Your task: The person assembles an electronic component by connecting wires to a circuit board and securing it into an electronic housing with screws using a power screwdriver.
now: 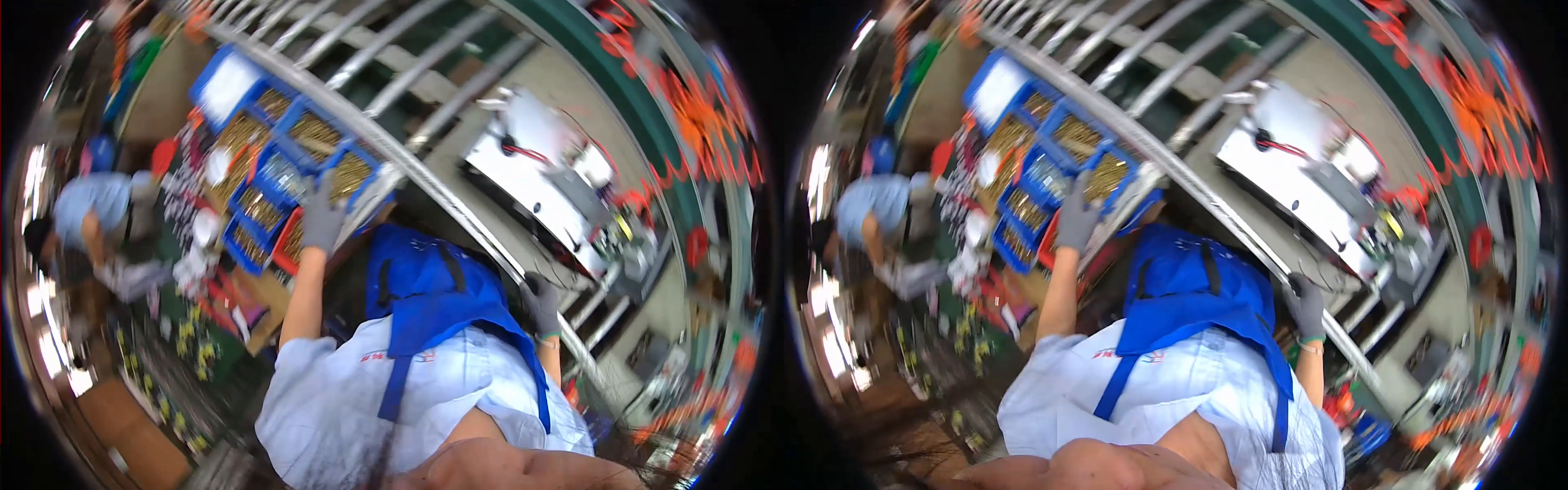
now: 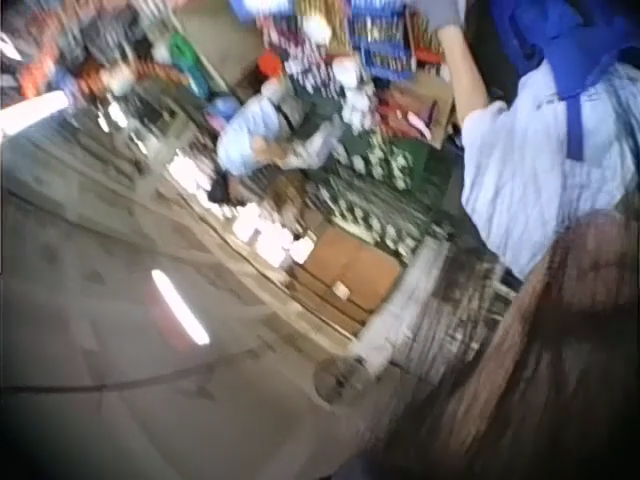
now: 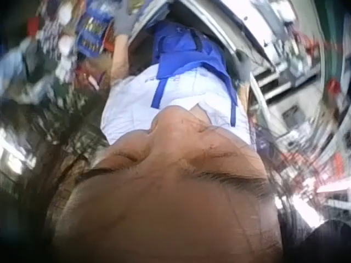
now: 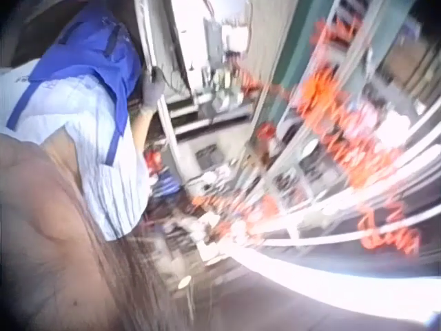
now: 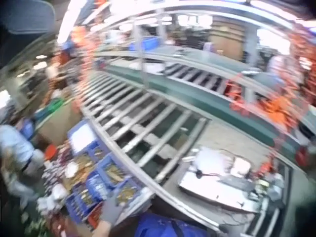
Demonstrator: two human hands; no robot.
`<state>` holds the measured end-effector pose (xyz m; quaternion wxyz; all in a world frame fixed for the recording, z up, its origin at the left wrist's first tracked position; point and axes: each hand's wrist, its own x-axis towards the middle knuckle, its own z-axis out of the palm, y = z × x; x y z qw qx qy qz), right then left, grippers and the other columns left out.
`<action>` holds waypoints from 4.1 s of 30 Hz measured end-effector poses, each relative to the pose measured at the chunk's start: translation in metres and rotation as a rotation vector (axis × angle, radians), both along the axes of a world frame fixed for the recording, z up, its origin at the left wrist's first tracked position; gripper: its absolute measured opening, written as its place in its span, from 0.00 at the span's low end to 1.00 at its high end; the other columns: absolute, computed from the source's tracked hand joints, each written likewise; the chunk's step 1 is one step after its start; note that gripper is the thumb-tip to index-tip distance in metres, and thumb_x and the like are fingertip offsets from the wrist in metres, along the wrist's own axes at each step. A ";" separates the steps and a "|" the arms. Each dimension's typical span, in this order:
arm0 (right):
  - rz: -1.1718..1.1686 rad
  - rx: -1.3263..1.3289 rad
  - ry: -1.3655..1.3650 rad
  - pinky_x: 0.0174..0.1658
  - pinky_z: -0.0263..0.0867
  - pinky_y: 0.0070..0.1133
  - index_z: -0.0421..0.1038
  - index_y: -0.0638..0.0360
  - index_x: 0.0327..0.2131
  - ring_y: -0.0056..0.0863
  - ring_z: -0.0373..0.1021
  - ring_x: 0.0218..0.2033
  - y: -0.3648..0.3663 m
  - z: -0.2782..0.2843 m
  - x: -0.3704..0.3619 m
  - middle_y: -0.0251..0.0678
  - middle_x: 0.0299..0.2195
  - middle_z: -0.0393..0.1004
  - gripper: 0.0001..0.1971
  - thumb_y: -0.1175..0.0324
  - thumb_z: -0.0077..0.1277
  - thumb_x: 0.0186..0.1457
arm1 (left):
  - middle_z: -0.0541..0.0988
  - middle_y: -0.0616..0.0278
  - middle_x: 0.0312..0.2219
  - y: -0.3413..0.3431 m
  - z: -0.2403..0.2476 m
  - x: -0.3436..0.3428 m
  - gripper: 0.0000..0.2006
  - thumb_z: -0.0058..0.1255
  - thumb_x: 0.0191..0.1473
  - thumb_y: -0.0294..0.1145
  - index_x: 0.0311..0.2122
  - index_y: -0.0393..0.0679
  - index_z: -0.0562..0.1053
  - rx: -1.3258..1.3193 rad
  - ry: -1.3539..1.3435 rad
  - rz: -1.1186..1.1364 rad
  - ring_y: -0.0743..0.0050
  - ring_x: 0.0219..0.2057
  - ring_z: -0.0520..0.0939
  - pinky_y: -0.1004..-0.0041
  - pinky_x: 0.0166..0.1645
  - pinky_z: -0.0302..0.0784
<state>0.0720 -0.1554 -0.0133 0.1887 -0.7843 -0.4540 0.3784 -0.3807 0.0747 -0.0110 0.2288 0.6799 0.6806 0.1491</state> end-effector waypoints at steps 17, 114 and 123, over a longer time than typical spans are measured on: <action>-0.549 0.114 -0.126 0.36 0.66 0.39 0.77 0.64 0.33 0.50 0.73 0.34 -0.015 -0.124 0.127 0.52 0.30 0.77 0.14 0.62 0.58 0.49 | 0.75 0.56 0.50 0.120 -0.253 0.147 0.19 0.45 0.57 0.31 0.54 0.41 0.69 -0.380 -1.350 -0.095 0.63 0.54 0.72 0.65 0.60 0.65; 0.024 0.190 -0.304 0.34 0.69 0.29 0.75 0.52 0.40 0.36 0.75 0.31 0.129 0.108 0.089 0.39 0.29 0.77 0.17 0.54 0.55 0.51 | 0.73 0.56 0.50 0.065 0.103 0.325 0.17 0.60 0.45 0.31 0.43 0.45 0.76 0.578 -0.304 -0.688 0.56 0.56 0.68 0.61 0.59 0.61; -0.134 0.147 0.083 0.29 0.70 0.24 0.75 0.66 0.31 0.28 0.73 0.21 0.132 0.090 0.119 0.41 0.23 0.76 0.15 0.60 0.52 0.48 | 0.73 0.62 0.48 0.025 0.075 0.409 0.17 0.57 0.44 0.38 0.42 0.52 0.76 0.478 -0.160 -1.024 0.58 0.55 0.67 0.56 0.61 0.56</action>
